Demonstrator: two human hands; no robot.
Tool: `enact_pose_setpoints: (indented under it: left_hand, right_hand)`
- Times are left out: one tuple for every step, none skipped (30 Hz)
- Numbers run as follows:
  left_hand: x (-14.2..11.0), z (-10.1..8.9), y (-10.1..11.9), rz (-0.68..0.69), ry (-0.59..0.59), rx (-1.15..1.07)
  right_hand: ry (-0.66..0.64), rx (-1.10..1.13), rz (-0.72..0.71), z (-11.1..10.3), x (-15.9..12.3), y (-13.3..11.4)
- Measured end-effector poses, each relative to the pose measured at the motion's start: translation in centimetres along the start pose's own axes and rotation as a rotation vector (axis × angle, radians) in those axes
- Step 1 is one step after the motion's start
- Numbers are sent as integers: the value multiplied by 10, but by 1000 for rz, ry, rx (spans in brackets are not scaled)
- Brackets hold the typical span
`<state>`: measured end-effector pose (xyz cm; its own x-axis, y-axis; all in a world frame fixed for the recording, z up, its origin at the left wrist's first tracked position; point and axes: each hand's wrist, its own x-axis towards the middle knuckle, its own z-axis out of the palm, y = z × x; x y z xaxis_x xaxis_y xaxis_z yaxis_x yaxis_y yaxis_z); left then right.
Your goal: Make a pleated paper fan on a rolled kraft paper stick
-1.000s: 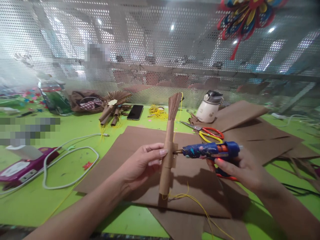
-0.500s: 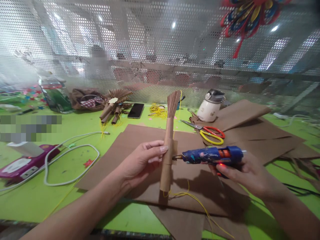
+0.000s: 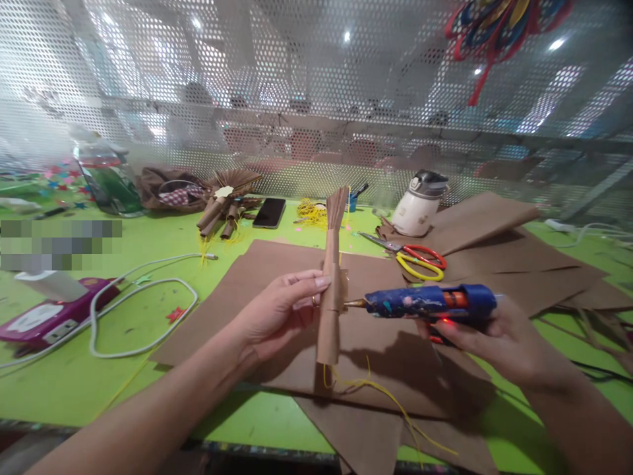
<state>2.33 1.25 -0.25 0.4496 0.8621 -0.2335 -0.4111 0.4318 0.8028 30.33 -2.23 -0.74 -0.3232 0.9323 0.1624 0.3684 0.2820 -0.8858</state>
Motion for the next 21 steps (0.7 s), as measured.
enact_pose_setpoints:
  left_hand:
    - [0,0,0,-4,-3,4]
    - [0,0,0,-10,-5,7]
    - [0,0,-1,-14,-7,9]
    - [-1,0,-1,-17,-9,9]
    - [-1,0,-1,-18,-10,9]
    - [-1,0,-2,-19,-10,10]
    - [-1,0,-2,-19,-7,12]
    - [-1,0,-2,-19,-4,15]
    - [-1,0,-2,-16,2,17]
    - [-1,0,-1,-12,10,20]
    - [-1,0,-1,-6,18,21]
    - [-1,-1,0,-2,24,22]
    - [0,-1,0,0,30,20]
    - [0,-1,1,1,33,18]
    - [0,-1,1,5,35,16]
    - [1,-1,1,12,34,14]
    - [1,-2,1,23,31,10]
    - [1,-2,1,33,27,4]
    - [1,-2,1,39,22,0]
    - [1,-2,1,37,16,-2]
    - [1,-2,0,30,9,-2]
  right_hand:
    - [-3,-6,-2,1,1,1]
    - [-2,-13,-6,1,1,1]
    - [4,-17,-9,2,2,2]
    - [7,-23,-13,3,2,2]
    - [10,-26,-21,4,2,3]
    - [6,-28,-27,4,2,3]
    - [7,-27,-32,4,2,2]
    - [5,-26,-40,5,1,2]
    - [4,-24,-54,4,1,1]
    - [7,-21,-70,4,1,1]
    - [8,-20,-85,4,0,0]
    - [0,-22,-98,3,0,0]
    - [-14,-27,-104,2,0,0]
    - [-34,-30,-104,2,-1,0]
    - [-47,-24,-99,1,-1,0]
    - [-55,-12,-90,1,-1,0]
    - [-45,8,-82,1,-1,0]
    - [-20,29,-74,1,-1,-1]
    - [11,47,-66,1,0,-1]
    - [45,60,-62,2,1,-1]
    - [70,65,-62,3,1,-1]
